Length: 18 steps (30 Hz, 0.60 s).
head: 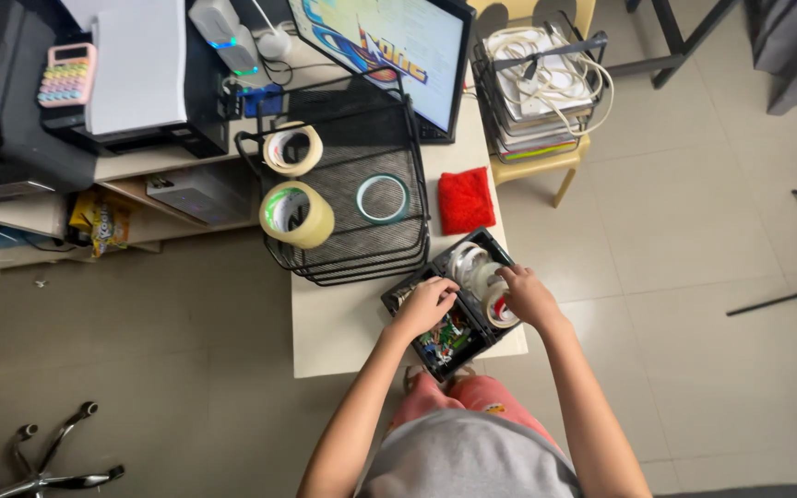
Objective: The person organizes various office supplies on a desk. They place multiple rolls of tape into a black wire mesh organizer and then transfer clear plastic keychains and colorful clothespins from a black plastic box into the same organizer.
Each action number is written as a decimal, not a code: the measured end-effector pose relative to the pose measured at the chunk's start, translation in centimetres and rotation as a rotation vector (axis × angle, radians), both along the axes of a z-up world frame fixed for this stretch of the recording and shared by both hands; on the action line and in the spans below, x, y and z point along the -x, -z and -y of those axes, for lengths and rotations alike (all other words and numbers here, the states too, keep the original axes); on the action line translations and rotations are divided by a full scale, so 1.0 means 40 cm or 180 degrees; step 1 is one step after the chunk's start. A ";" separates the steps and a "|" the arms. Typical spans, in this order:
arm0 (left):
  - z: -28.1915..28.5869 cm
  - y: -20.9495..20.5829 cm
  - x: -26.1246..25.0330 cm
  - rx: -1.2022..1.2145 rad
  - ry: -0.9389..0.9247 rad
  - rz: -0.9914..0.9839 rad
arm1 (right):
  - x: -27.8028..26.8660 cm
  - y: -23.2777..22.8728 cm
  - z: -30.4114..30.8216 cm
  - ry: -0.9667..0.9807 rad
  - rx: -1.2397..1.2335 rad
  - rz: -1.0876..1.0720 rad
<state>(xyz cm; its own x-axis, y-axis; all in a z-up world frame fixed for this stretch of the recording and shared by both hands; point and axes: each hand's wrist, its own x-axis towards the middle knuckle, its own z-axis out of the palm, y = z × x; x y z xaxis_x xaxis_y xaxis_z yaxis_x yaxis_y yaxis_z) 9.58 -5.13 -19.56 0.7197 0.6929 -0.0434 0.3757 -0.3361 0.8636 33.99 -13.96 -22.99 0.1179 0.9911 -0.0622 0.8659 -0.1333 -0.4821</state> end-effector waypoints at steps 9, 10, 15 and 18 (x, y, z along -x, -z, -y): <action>0.084 0.177 -0.165 -0.0522 -0.0122 -0.0653 | 0.021 0.040 0.054 0.0003 -0.0297 0.0335; 0.084 0.182 -0.176 -0.0519 -0.0103 -0.0649 | 0.015 0.037 0.056 0.0022 -0.0292 0.0339; 0.080 0.165 -0.213 -0.0589 -0.0324 -0.0680 | -0.025 0.033 0.054 -0.0042 -0.0355 -0.0350; 0.047 0.302 -0.230 -0.0275 -0.0577 -0.0503 | -0.041 0.005 0.055 0.0026 -0.0678 -0.0687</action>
